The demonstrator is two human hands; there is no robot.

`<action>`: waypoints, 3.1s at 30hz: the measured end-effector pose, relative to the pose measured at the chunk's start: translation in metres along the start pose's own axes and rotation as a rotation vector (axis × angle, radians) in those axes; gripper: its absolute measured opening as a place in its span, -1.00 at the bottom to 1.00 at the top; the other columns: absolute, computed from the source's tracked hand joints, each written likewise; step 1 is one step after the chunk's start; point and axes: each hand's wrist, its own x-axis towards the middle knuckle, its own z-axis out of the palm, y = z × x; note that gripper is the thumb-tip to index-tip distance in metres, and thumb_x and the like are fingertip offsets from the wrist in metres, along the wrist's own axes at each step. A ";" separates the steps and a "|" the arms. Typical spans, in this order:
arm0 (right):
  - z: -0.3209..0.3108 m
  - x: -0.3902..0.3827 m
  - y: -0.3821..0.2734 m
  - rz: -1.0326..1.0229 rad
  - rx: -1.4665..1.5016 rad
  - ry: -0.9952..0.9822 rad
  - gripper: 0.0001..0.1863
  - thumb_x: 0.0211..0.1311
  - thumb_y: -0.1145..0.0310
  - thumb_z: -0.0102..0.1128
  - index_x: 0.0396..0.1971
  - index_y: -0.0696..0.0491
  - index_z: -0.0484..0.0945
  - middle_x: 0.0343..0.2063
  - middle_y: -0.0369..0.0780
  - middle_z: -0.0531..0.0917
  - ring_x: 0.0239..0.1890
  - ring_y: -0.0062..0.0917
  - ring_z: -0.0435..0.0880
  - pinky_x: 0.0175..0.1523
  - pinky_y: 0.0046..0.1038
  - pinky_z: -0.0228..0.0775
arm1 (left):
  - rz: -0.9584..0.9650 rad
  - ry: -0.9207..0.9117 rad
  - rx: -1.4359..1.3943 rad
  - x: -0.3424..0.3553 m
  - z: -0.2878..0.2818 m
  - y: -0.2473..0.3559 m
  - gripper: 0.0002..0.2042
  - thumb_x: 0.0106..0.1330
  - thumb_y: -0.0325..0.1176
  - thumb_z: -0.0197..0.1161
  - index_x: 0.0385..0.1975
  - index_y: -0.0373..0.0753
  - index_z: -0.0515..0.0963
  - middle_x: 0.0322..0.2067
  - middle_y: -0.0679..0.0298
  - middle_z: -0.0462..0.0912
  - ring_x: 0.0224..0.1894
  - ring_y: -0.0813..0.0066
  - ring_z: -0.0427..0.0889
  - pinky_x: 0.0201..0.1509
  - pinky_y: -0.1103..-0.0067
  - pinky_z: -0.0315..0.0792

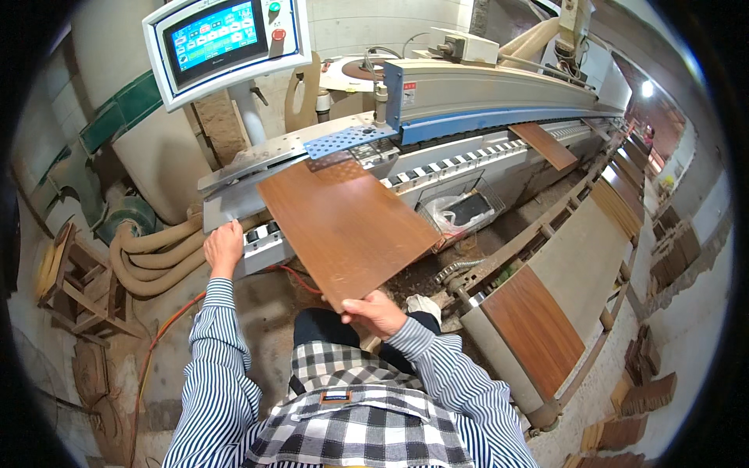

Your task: The person sits on the floor and operates a woodworking machine, feeding rectangular wooden panels into the conveyor system one by one. The person retrieves panels from a stack, places them onto the machine's intake, and then collects the processed panels as they exit.

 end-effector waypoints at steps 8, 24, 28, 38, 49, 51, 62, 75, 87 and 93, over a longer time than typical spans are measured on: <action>0.020 0.050 0.020 0.007 -0.231 -0.113 -0.74 0.20 0.30 0.08 -0.23 0.18 0.50 -0.37 -0.21 0.61 -0.34 -0.60 0.58 -0.29 -0.64 0.41 | 0.003 0.010 -0.016 0.000 -0.001 0.003 -0.61 0.22 -0.13 -0.08 -0.59 -0.27 0.59 -0.55 -0.05 0.56 -0.44 -0.03 0.55 -0.26 0.23 0.39; 0.003 0.042 0.016 -0.086 -0.253 0.101 -0.76 0.22 0.32 0.04 -0.31 0.21 0.53 -0.50 -0.20 0.63 -0.54 -0.67 0.52 -0.38 -0.68 0.38 | 0.013 0.010 -0.019 -0.001 -0.004 0.006 -0.61 0.22 -0.13 -0.09 -0.60 -0.27 0.59 -0.56 -0.05 0.56 -0.44 -0.02 0.55 -0.28 0.24 0.40; -0.015 0.036 0.010 -0.157 -0.273 0.211 -0.75 0.22 0.32 0.05 -0.31 0.23 0.52 -0.49 -0.17 0.63 -0.55 -0.66 0.52 -0.38 -0.66 0.38 | 0.013 0.005 -0.014 -0.001 -0.003 0.005 -0.61 0.22 -0.13 -0.08 -0.59 -0.27 0.59 -0.56 -0.05 0.56 -0.45 -0.02 0.56 -0.28 0.24 0.40; -0.051 0.021 -0.005 -0.333 -0.171 0.460 -0.77 0.20 0.30 0.08 -0.53 0.16 0.48 -0.62 -0.20 0.59 -0.63 -0.66 0.48 -0.48 -0.68 0.31 | 0.006 0.007 -0.014 -0.001 -0.002 0.005 -0.61 0.22 -0.12 -0.09 -0.58 -0.27 0.60 -0.54 -0.05 0.56 -0.43 -0.02 0.56 -0.27 0.24 0.40; -0.148 -0.062 -0.020 -0.420 -0.132 0.882 -0.70 0.21 0.23 0.06 -0.22 0.17 0.48 -0.60 -0.24 0.58 -0.66 -0.70 0.45 -0.57 -0.70 0.29 | -0.006 -0.013 -0.018 0.000 -0.003 0.007 -0.60 0.21 -0.11 -0.09 -0.55 -0.27 0.60 -0.53 -0.06 0.57 -0.42 -0.02 0.56 -0.26 0.24 0.40; -0.180 -0.118 0.001 -0.456 -0.232 1.081 -0.64 0.20 0.32 0.05 -0.04 0.17 0.39 -0.59 -0.24 0.57 -0.67 -0.68 0.45 -0.59 -0.68 0.30 | -0.011 -0.014 -0.026 -0.001 -0.005 0.009 -0.61 0.21 -0.11 -0.09 -0.54 -0.27 0.60 -0.52 -0.06 0.57 -0.42 -0.02 0.56 -0.26 0.24 0.40; -0.218 -0.411 0.090 -0.390 -0.122 2.124 -0.37 0.19 0.36 0.04 0.24 0.06 0.02 -0.64 -0.18 0.54 -0.76 -0.60 0.44 -0.74 -0.60 0.23 | -0.040 -0.062 0.031 0.000 -0.004 0.005 -0.60 0.23 -0.09 -0.13 -0.47 -0.22 0.61 -0.46 -0.04 0.58 -0.35 -0.01 0.56 -0.20 0.23 0.39; -0.238 -0.409 0.160 -0.562 0.026 2.002 -0.80 0.19 0.31 0.06 -0.27 0.10 0.46 -0.59 -0.32 0.54 -0.72 -0.70 0.37 -0.70 -0.66 0.19 | -0.004 -0.013 0.027 0.000 -0.003 0.006 -0.61 0.22 -0.11 -0.10 -0.52 -0.25 0.61 -0.51 -0.05 0.57 -0.40 -0.02 0.57 -0.26 0.22 0.41; -0.207 -0.355 0.108 -0.370 0.476 1.599 -0.50 -0.03 0.09 0.31 -0.17 0.08 0.40 -0.27 -0.25 0.50 -0.29 -0.50 0.43 -0.24 -0.39 0.34 | -0.013 -0.003 0.007 -0.002 -0.004 0.008 -0.60 0.22 -0.11 -0.11 -0.54 -0.27 0.60 -0.52 -0.05 0.57 -0.42 -0.02 0.56 -0.25 0.23 0.40; -0.172 -0.330 0.080 -0.451 0.409 1.387 -0.46 -0.10 0.26 0.34 -0.07 0.02 0.35 -0.20 -0.25 0.50 -0.19 -0.48 0.44 -0.17 -0.37 0.31 | -0.005 -0.030 0.016 0.000 -0.004 0.006 -0.59 0.22 -0.11 -0.12 -0.54 -0.26 0.60 -0.50 -0.06 0.57 -0.41 -0.02 0.57 -0.25 0.23 0.40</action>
